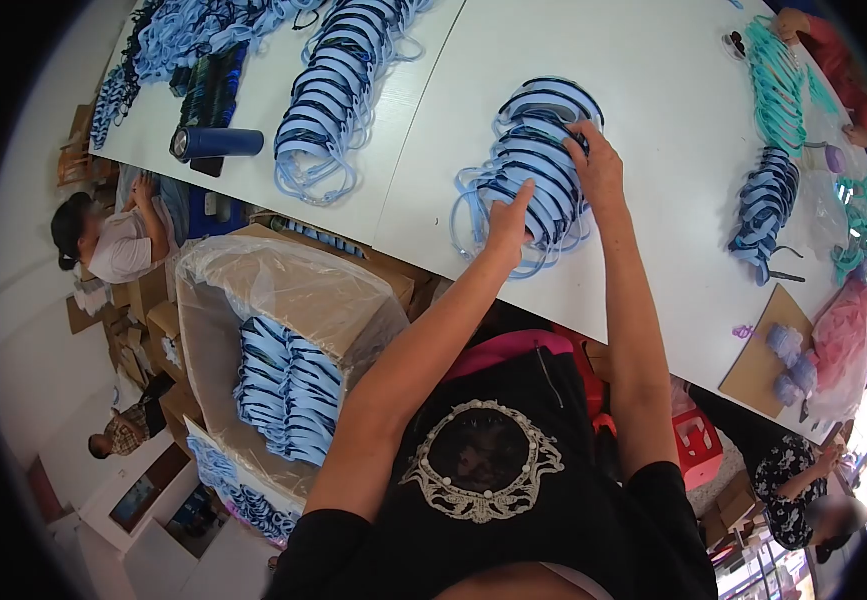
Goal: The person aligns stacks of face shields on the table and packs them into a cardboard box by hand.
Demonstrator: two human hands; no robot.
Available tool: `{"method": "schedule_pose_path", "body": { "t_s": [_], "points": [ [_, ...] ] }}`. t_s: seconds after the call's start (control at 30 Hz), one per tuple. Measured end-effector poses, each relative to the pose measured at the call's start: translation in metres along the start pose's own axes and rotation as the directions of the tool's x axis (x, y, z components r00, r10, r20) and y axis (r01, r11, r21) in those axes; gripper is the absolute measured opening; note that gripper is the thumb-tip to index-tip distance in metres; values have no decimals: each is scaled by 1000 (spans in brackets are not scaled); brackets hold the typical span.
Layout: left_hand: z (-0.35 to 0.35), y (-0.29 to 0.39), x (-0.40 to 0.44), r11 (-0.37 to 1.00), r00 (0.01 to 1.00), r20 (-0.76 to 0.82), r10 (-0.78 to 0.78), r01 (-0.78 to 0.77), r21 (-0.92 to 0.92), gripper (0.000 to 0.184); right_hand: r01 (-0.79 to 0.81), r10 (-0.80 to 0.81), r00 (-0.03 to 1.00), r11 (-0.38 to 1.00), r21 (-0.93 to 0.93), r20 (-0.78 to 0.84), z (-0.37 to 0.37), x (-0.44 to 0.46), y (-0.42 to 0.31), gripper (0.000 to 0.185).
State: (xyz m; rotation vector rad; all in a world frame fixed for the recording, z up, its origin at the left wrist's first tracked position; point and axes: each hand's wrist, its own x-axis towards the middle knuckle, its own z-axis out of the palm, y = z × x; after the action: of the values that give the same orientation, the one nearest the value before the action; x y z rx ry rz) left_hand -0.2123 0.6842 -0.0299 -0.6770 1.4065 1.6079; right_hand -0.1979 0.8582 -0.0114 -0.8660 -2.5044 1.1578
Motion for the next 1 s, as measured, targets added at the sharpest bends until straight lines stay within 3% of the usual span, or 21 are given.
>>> {"method": "schedule_pose_path", "body": {
  "t_s": [0.07, 0.1, 0.17, 0.3, 0.4, 0.47, 0.6, 0.67, 0.73, 0.77, 0.8, 0.87, 0.93, 1.0],
  "points": [
    [2, 0, -1, 1000, 1000, -16, 2, -2, 2, 64, 137, -147, 987, 982, 127, 71, -2, 9, 13, 20],
    [3, 1, -5, 1000, 1000, -31, -2, 2, 3, 64, 136, -146, 987, 982, 128, 72, -3, 10, 19, 20],
    [2, -2, -4, 1000, 1000, -8, 21, -21, -15, 63, -6, -74, 970, 943, 332, 230, -4, 12, 30, 20],
    [0, -5, -10, 999, 999, -4, 37, -37, -35, 58, -24, -37, 989, 912, 409, 142, 5, 7, 30, 24],
    [0, -9, -29, 990, 988, 76, 133, -129, -59, 54, -31, 10, 998, 929, 368, 61, -4, -12, 9, 29],
    [2, -17, -39, 981, 981, 77, 176, -168, -97, 53, 57, -60, 998, 920, 387, -6, -12, -24, -8, 35],
    [7, -18, -64, 948, 978, 19, 210, -199, -251, 51, 54, -91, 992, 936, 347, 92, -17, -22, -28, 34],
    [14, -12, -71, 946, 976, -35, 214, -216, -243, 51, 46, -80, 993, 935, 351, 84, -16, -15, -43, 31],
    [22, -2, -67, 965, 990, -95, 106, -126, -231, 47, 3, -37, 991, 965, 264, 125, -7, 3, -48, 26],
    [25, 0, -60, 965, 992, -83, 91, -109, -237, 53, 122, -140, 986, 976, 181, 92, 4, 15, -36, 24],
    [30, -1, -48, 965, 992, -85, 94, -112, -237, 53, 124, -142, 986, 975, 183, 92, 12, 24, -28, 24],
    [37, -2, -27, 973, 993, -117, -23, -5, -230, 61, 233, -213, 966, 963, -137, 147, 27, 41, -10, 25],
    [40, 2, -24, 964, 994, -98, -42, 14, -267, 69, 287, -261, 951, 946, -154, 169, 35, 48, 3, 25],
    [43, 1, -24, 967, 971, -222, -86, 27, -254, 67, 254, -253, 967, 965, -65, 18, 26, 38, -20, 32]
  ]
}}
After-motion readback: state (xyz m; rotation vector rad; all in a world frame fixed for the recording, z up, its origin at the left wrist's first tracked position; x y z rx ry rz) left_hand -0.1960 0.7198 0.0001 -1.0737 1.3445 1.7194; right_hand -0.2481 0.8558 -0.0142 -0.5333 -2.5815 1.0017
